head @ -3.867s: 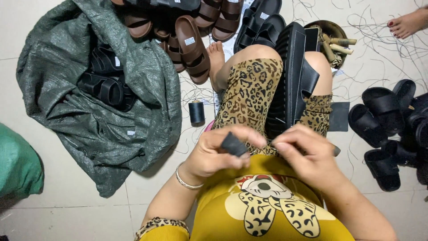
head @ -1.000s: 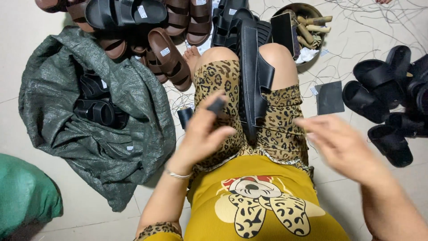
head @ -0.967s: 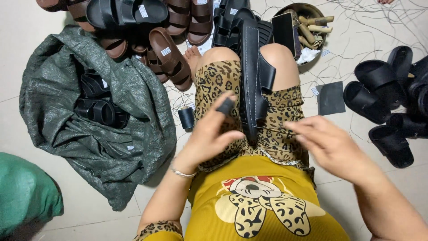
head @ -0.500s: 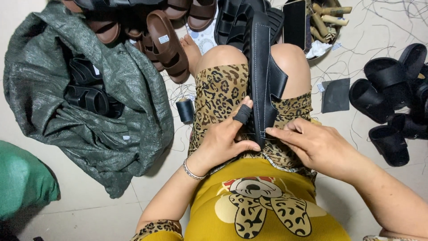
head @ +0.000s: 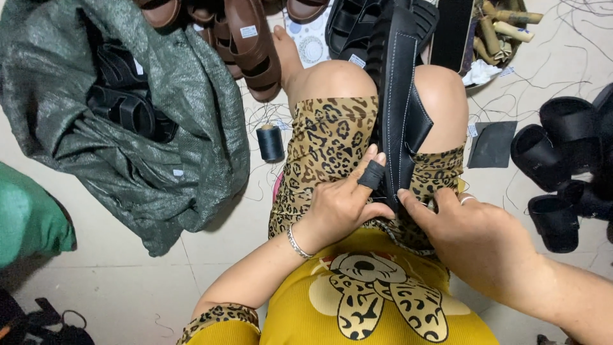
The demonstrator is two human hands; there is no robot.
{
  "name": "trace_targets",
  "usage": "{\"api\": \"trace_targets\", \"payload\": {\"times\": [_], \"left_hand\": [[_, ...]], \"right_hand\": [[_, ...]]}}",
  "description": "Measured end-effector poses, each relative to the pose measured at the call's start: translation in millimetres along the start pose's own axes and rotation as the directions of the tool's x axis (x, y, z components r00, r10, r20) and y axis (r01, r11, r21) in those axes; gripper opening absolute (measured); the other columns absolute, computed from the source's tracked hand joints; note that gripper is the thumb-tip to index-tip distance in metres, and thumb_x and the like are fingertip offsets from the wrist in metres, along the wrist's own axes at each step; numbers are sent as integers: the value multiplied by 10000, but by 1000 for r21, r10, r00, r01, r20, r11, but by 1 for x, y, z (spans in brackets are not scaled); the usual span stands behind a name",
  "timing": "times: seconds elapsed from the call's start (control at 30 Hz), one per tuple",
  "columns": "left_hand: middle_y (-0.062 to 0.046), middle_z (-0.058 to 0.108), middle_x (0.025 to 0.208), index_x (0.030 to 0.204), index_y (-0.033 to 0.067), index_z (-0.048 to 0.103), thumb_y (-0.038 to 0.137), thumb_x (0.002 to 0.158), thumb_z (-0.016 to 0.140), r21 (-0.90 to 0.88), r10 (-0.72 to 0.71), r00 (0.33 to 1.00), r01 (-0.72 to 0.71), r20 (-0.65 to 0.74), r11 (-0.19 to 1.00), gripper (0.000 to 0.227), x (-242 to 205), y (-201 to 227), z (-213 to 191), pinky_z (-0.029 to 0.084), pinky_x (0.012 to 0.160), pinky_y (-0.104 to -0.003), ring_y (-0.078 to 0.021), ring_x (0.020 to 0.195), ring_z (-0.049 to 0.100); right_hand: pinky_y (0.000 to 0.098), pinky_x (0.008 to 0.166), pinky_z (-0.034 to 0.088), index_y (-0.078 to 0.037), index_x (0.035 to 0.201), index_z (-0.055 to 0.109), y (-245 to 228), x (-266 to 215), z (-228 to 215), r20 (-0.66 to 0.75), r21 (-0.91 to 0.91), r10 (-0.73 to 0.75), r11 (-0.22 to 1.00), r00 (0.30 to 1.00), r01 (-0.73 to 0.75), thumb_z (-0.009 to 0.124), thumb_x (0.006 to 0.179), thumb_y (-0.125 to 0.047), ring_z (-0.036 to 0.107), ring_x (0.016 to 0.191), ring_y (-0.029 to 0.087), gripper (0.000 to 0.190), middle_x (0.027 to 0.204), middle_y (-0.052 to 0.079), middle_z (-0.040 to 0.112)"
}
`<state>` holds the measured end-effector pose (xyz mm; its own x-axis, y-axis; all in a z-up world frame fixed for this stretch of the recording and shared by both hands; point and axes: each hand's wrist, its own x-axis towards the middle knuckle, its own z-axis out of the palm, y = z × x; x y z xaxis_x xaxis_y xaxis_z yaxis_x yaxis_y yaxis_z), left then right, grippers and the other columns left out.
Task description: The person stitches the side of a black sandal using a needle and thread, pulling the thread tight through the material while seated on the floor surrounded by various shoes.
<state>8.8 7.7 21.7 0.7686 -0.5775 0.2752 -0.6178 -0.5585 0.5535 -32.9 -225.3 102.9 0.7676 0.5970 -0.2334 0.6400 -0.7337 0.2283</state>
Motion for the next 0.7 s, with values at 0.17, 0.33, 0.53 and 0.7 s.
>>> {"api": "trace_targets", "payload": {"times": [0.17,0.33,0.53,0.7], "left_hand": [[-246,539,1479,1407,-95,523,612,957,564,-30,17,1000,-17,-6,999,839,-1,-4,-1,571,531,-261,-179,853,806],[-299,450,1545,1488,-97,413,627,933,645,-9,36,997,-36,72,999,942,-4,-7,6,538,509,-264,-88,641,672],[-211,628,1312,1081,-5,656,563,863,692,-55,32,994,-38,-108,998,609,-6,-3,2,538,485,-303,-200,542,659],[-112,723,914,1003,0,691,130,975,726,-809,-81,946,313,315,498,138,-13,-12,-49,588,583,-187,-121,676,648]], "right_hand": [[526,455,553,-448,1412,513,18,8,29,393,518,-3,827,919,-219,676,756,-245,689,565,331,706,841,-6,579],[590,528,525,-195,1023,473,10,36,18,421,602,2,747,907,-281,490,993,-377,647,658,420,185,882,59,613],[504,617,637,-189,1207,552,11,39,5,275,700,86,665,958,-261,473,1023,-348,777,711,330,256,810,80,723],[472,583,587,-161,1263,564,5,18,19,152,711,137,672,979,-205,565,985,-336,745,797,287,328,1025,37,756]]}}
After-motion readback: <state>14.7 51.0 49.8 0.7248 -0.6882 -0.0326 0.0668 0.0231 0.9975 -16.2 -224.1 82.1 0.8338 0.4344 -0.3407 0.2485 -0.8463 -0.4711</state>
